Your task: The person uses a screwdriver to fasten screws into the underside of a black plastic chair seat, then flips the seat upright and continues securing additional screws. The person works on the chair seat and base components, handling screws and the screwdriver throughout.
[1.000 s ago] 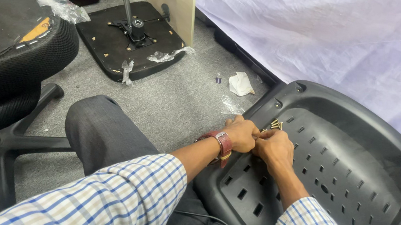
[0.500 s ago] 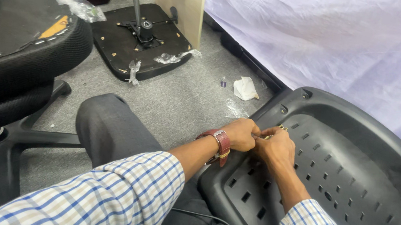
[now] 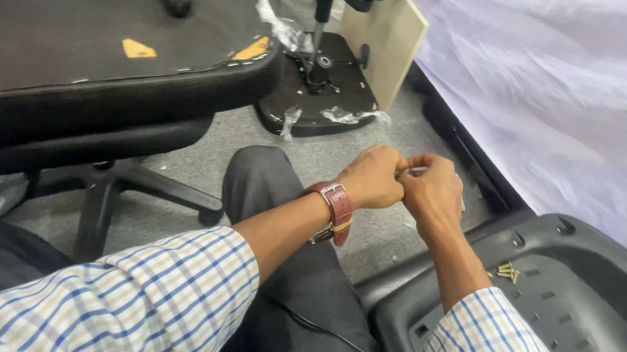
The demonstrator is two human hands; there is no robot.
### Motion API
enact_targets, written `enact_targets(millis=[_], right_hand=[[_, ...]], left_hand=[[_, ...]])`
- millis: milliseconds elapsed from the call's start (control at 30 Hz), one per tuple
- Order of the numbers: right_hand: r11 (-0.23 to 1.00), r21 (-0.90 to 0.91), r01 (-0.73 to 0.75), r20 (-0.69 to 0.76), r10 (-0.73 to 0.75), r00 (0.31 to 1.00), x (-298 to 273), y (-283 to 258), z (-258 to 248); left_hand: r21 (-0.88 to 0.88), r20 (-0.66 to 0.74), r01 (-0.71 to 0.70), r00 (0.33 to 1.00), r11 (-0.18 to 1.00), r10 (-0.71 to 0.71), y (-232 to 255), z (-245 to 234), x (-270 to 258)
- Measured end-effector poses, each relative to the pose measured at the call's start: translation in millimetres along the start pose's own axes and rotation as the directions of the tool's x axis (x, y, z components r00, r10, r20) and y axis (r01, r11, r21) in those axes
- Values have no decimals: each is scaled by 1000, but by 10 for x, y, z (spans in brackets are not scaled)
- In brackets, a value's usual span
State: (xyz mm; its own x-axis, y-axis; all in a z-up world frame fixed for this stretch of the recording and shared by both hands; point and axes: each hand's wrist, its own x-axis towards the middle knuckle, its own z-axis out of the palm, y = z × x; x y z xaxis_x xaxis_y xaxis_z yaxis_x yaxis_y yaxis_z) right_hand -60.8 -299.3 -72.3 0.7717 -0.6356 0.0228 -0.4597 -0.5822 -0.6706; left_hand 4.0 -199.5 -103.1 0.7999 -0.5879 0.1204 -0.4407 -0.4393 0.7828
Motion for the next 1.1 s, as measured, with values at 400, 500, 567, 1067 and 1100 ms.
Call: enact_targets(millis=[400, 500, 567, 1067, 1100], right_hand=[[866, 226, 446, 56, -469, 881, -260, -1613, 236], [766, 268, 584, 23, -611, 791, -355, -1915, 317], [687, 275, 672, -17, -695, 718, -415, -2096, 402], [508, 356, 784, 88, -854, 513, -550, -3102, 1780], [497, 340, 798, 82, -861, 502, -522, -3136, 1830]], left_hand=[[105, -519, -52, 849, 993, 99, -89, -1575, -464], [140, -599, -16, 795, 990, 97, -100, -1911, -633], [182, -628, 7, 770, 983, 111, -130, -2131, -735], [38, -856, 486, 466, 873, -222, -924, -3283, -1193], [24, -839, 503, 480, 864, -256, -952, -3318, -1182]])
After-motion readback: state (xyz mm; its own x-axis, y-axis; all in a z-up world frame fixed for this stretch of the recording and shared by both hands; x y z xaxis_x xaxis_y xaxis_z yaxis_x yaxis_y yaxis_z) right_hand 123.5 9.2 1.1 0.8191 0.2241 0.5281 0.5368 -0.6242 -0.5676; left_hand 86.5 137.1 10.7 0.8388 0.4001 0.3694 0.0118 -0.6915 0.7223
